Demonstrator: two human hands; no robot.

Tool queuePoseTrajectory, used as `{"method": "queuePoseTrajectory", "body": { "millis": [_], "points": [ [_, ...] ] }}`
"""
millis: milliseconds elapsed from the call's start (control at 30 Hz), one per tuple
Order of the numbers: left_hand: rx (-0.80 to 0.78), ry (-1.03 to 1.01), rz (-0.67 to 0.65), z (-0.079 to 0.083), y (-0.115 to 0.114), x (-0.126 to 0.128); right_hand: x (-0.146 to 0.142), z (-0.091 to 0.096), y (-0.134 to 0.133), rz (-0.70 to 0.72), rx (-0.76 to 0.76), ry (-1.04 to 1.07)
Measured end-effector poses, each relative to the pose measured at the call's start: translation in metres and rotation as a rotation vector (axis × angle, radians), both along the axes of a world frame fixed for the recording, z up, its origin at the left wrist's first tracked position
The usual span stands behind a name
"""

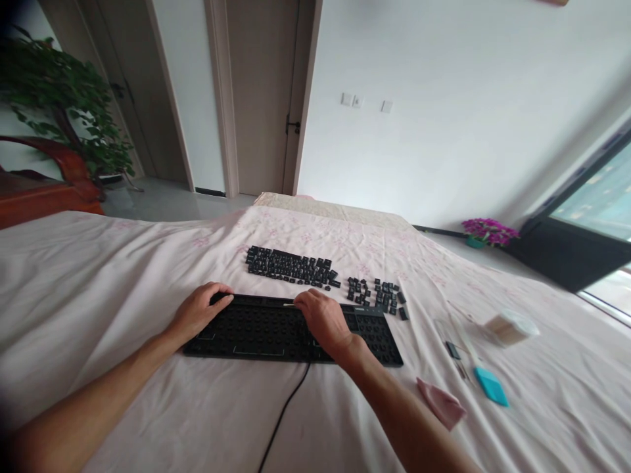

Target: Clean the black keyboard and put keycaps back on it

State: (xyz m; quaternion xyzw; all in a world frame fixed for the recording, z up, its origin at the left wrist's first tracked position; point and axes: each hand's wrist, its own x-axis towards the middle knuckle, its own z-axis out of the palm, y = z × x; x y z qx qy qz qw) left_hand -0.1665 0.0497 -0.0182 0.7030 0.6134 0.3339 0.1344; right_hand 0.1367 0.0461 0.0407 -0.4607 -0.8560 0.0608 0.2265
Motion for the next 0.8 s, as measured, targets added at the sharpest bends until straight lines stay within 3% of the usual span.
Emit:
{"method": "queuePoseTrajectory", "body": {
  "millis": [367,567,800],
  "points": [
    [0.014,0.001,0.021,0.001,-0.001,0.000,-0.035,-0.005,0.019,0.193,0.100,-0.259],
    [0.015,0.013,0.032,0.003,-0.001,0.000,-0.028,0.001,0.017,0.251,0.158,-0.384],
    [0.003,0.018,0.034,0.002,-0.001,0.001,-0.008,0.006,0.013,0.224,0.142,-0.446]
  ]
}}
